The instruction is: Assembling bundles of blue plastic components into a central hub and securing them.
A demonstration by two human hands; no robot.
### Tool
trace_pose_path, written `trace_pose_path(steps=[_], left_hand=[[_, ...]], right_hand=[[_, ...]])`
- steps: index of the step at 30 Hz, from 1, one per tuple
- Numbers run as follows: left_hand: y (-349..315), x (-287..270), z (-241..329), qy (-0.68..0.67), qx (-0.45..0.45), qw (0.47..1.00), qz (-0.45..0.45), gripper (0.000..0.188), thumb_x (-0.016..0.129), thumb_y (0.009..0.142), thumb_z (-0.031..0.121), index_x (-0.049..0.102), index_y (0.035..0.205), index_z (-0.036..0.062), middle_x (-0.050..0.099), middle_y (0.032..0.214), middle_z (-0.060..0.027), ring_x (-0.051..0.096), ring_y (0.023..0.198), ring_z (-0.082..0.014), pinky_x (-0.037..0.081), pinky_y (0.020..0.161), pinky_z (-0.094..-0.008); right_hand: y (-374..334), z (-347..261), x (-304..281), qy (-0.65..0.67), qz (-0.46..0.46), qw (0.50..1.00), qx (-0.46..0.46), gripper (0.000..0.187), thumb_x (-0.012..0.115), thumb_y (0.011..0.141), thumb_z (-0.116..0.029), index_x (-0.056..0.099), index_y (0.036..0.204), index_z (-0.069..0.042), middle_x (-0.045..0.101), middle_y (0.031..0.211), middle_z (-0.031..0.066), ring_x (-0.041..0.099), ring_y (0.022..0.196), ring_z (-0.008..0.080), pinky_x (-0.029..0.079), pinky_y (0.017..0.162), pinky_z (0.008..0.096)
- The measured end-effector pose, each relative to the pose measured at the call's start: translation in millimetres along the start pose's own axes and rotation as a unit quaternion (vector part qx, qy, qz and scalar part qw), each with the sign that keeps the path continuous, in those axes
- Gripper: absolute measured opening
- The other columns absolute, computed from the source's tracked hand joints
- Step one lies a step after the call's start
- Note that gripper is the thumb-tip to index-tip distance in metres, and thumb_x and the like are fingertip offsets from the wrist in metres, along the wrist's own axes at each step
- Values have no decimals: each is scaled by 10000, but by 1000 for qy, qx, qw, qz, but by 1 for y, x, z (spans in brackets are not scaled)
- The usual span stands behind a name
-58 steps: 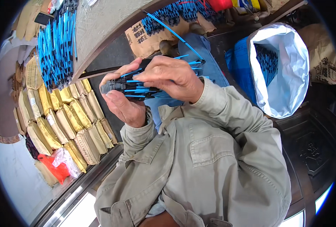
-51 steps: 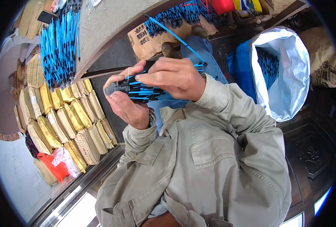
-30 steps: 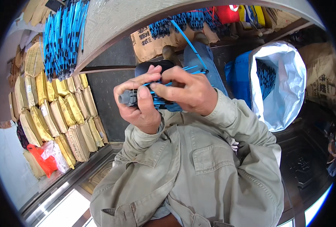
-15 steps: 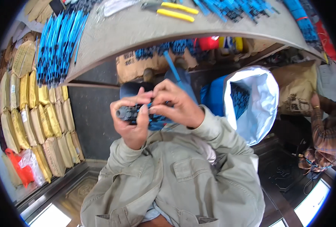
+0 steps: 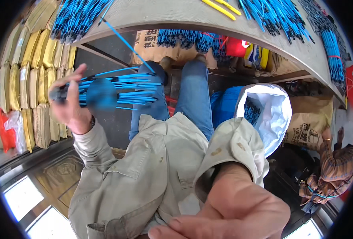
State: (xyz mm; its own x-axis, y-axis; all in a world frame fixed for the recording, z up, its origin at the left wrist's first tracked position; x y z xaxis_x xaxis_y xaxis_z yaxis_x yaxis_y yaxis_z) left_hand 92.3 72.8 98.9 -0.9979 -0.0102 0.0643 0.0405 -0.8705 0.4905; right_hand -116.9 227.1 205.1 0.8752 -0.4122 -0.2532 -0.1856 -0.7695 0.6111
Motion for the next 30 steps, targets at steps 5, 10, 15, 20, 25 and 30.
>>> trace_pose_path(steps=[5, 10, 15, 20, 25, 30], left_hand=[[-16, -7, 28, 36, 59, 994, -88, 284, 519, 763, -118, 401, 952, 57, 618, 824, -136, 628, 925, -370, 431, 936, -507], [-44, 2, 9, 41, 4, 992, -116, 312, 523, 738, -140, 386, 944, 51, 614, 827, -132, 630, 932, -361, 440, 934, -499], [-46, -10, 8, 2, 18, 994, -108, 326, 525, 723, -149, 380, 938, 47, 615, 838, -129, 633, 931, -349, 445, 932, -494], [-50, -15, 6, -34, 36, 989, -142, 335, 525, 711, -161, 388, 943, 39, 618, 848, -127, 635, 930, -345, 439, 941, -491], [-48, -14, 0, 23, 21, 988, -149, 307, 520, 738, -131, 387, 937, 61, 596, 849, -142, 621, 940, -371, 403, 969, -534], [-41, -4, -6, 29, 20, 986, -161, 296, 516, 740, -139, 397, 936, 48, 600, 846, -138, 625, 941, -352, 409, 972, -507]], right_hand=[[-4, -9, 5, 21, -49, 998, -24, 51, 655, 650, -135, 642, 653, -86, 647, 673, 45, 510, 493, 89, 404, 507, 174], [-3, 67, 89, -85, -110, 966, -218, 158, 547, 679, -8, 631, 787, -85, 615, 810, 62, 514, 580, 174, 413, 516, 245], [-42, 287, 117, 124, -149, 953, 232, 413, 372, 718, 149, 571, 1021, -49, 582, 884, 65, 539, 671, 120, 438, 568, 251], [-61, 264, 186, 130, -274, 943, 133, 520, 403, 721, 134, 522, 1185, -67, 584, 1045, 55, 571, 690, 139, 451, 573, 267], [-75, 201, 203, -88, -300, 948, -64, 554, 542, 695, 34, 510, 1228, -116, 578, 1128, 32, 621, 774, 236, 488, 604, 315], [-45, 182, 173, -151, -260, 950, -85, 522, 577, 684, 10, 548, 1185, -131, 589, 1095, 18, 619, 697, 233, 488, 550, 293]])
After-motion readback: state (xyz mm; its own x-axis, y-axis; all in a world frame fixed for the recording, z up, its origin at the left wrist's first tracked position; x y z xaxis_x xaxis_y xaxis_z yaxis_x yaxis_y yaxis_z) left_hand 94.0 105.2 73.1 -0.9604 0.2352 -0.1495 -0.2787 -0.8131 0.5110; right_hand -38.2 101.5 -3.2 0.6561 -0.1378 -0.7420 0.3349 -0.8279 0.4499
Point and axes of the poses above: each hand's wrist, its own y-axis towards the middle knuckle, its own x-axis out of the palm, z = x × y, the point moved 8 cm from there along y, towards the middle knuckle
